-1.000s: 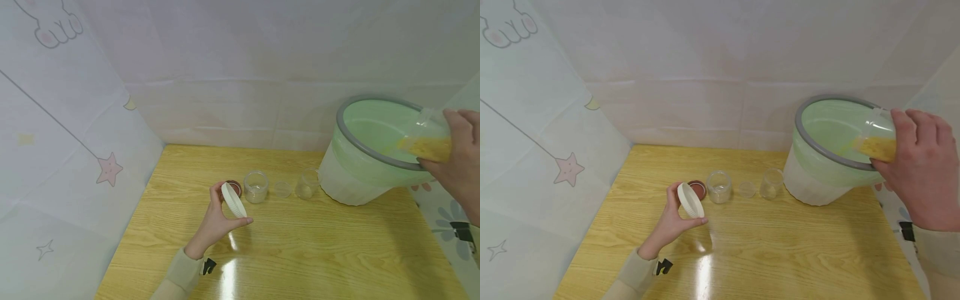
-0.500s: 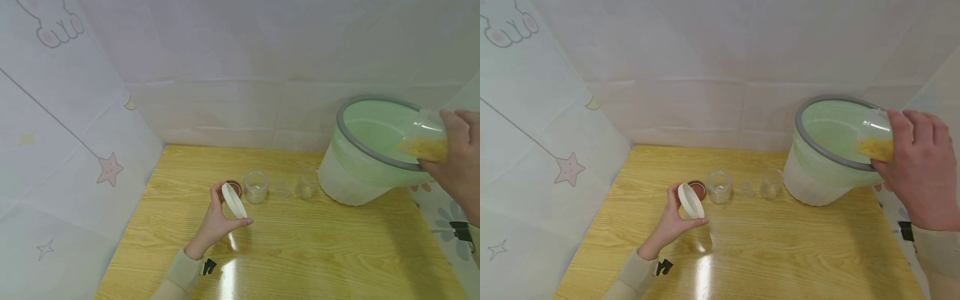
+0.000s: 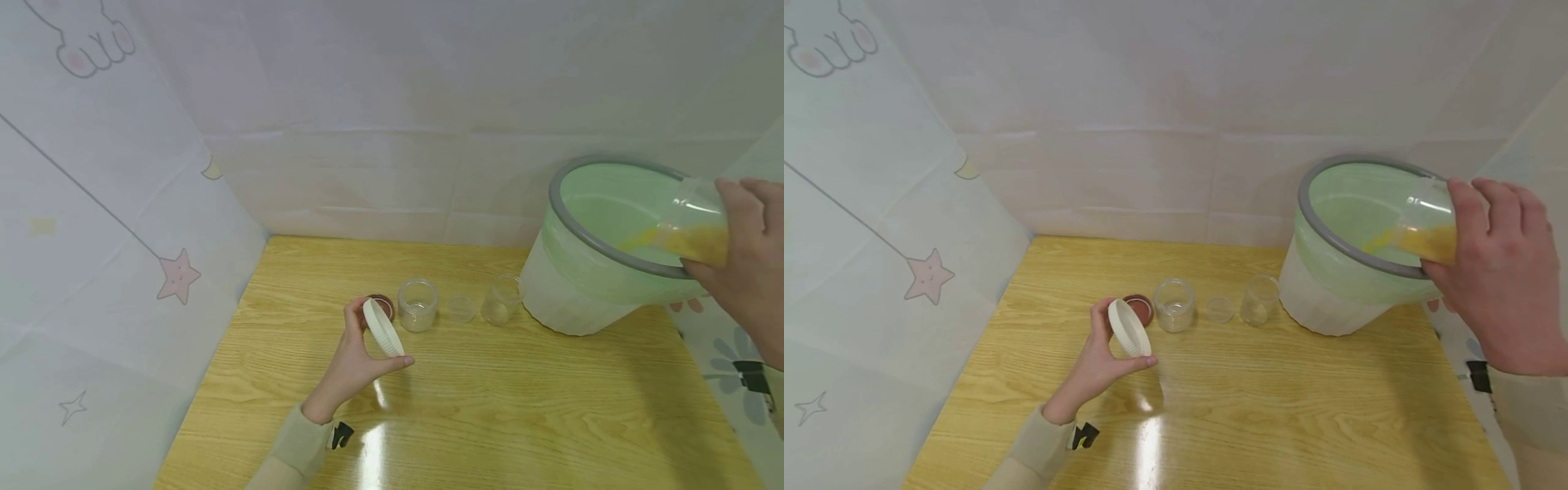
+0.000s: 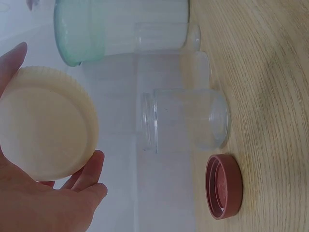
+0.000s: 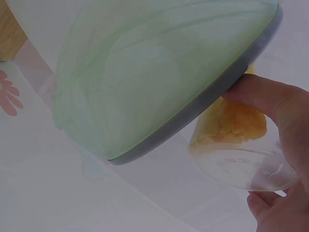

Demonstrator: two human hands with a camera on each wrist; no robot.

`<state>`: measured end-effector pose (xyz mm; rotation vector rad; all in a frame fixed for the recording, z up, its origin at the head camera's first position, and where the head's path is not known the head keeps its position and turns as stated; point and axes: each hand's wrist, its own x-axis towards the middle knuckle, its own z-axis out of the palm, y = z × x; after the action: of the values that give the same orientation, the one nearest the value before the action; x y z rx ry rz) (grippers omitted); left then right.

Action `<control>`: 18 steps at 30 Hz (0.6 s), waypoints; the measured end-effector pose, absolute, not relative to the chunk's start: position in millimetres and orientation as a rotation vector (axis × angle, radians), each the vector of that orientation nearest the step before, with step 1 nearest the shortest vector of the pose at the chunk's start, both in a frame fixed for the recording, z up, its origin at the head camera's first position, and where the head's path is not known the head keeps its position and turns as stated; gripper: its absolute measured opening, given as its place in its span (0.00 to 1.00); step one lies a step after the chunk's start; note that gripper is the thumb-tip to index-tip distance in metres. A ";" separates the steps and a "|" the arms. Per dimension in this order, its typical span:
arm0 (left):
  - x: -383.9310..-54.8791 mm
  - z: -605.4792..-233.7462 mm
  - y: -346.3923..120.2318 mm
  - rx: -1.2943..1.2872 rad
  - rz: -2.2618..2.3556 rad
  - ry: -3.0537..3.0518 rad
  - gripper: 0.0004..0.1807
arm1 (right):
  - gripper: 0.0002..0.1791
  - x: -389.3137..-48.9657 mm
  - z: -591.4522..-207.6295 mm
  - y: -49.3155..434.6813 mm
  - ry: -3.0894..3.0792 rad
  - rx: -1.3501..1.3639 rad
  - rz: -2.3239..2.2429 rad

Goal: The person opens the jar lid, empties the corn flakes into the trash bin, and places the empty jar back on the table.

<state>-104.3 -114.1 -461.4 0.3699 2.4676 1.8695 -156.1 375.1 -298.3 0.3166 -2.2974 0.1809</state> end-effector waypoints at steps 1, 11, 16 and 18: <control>-104.6 -461.6 -114.0 0.369 1.868 2.468 0.63 | 0.51 -156.1 -298.3 375.1 -2.293 0.319 0.181; -104.8 -463.0 -113.2 0.365 1.866 2.466 0.63 | 0.54 -153.9 -296.0 375.5 -2.342 0.293 0.138; -104.6 -463.7 -112.9 0.359 1.858 2.466 0.63 | 0.55 -153.6 -296.5 375.8 -2.350 0.290 0.127; -104.6 -463.9 -112.8 0.354 1.850 2.472 0.63 | 0.55 -154.1 -296.9 375.7 -2.343 0.294 0.129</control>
<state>-104.6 -112.8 -463.9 0.3542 2.4722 1.8496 -154.1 375.7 -296.9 0.2942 -2.3425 0.1293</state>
